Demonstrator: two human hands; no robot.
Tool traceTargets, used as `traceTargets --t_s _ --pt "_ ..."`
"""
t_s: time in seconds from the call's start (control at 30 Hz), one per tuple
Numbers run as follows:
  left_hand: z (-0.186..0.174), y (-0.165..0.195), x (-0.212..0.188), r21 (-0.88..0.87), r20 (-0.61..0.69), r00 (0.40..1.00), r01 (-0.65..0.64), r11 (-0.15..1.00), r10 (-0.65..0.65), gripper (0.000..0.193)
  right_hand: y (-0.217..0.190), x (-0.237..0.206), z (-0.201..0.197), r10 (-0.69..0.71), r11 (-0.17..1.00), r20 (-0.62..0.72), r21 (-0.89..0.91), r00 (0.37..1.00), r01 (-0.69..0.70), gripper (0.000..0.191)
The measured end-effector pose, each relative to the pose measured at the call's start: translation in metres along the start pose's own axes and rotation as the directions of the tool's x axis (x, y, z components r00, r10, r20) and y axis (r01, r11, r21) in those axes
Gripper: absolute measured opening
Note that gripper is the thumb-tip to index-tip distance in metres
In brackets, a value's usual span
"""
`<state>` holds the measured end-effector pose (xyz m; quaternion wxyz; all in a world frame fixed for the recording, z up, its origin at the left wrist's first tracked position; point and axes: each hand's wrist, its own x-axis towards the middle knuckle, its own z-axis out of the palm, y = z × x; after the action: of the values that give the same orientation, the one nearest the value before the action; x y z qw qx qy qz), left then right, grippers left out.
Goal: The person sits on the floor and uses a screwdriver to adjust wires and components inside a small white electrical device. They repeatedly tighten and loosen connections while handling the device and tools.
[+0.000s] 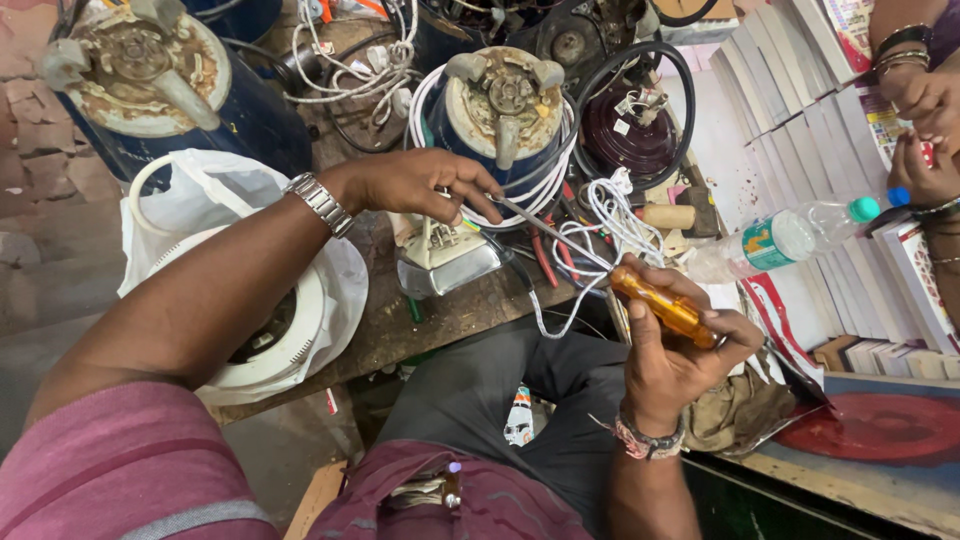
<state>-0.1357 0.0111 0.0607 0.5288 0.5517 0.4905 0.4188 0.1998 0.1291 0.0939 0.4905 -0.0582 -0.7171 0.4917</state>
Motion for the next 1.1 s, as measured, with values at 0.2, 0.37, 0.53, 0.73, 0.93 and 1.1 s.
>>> traceTargets --t_s 0.2,0.37,0.53,0.73,0.93,1.1 --pt "0.002 0.005 -0.001 0.006 -0.006 1.0 0.021 1.0 -0.021 0.075 -0.008 0.008 0.008 0.022 0.998 0.083 -0.059 0.996 -0.018 0.052" --pt "0.002 0.002 0.0 0.005 0.012 1.0 -0.012 1.0 0.012 0.075 -0.02 0.017 0.017 0.007 0.995 0.169 -0.1 0.986 0.01 0.052" --pt "0.001 -0.002 0.002 0.02 0.025 0.999 -0.039 0.999 0.038 0.072 -0.041 0.038 0.027 -0.027 0.966 0.349 -0.231 0.937 0.114 0.051" --pt "0.0 -0.009 0.005 -0.005 0.039 0.998 -0.058 0.998 0.058 0.071 -0.074 0.071 0.048 -0.043 0.861 0.55 -0.403 0.834 0.31 0.053" --pt "0.0 -0.01 0.005 -0.019 0.025 0.999 -0.043 0.999 0.043 0.073 -0.093 0.094 0.073 -0.074 0.625 0.676 -0.542 0.733 0.562 0.049" --pt "0.0 -0.008 0.003 -0.008 0.004 1.0 -0.027 1.0 0.027 0.073 -0.097 0.104 0.071 -0.052 0.72 0.731 -0.445 0.68 0.533 0.042"
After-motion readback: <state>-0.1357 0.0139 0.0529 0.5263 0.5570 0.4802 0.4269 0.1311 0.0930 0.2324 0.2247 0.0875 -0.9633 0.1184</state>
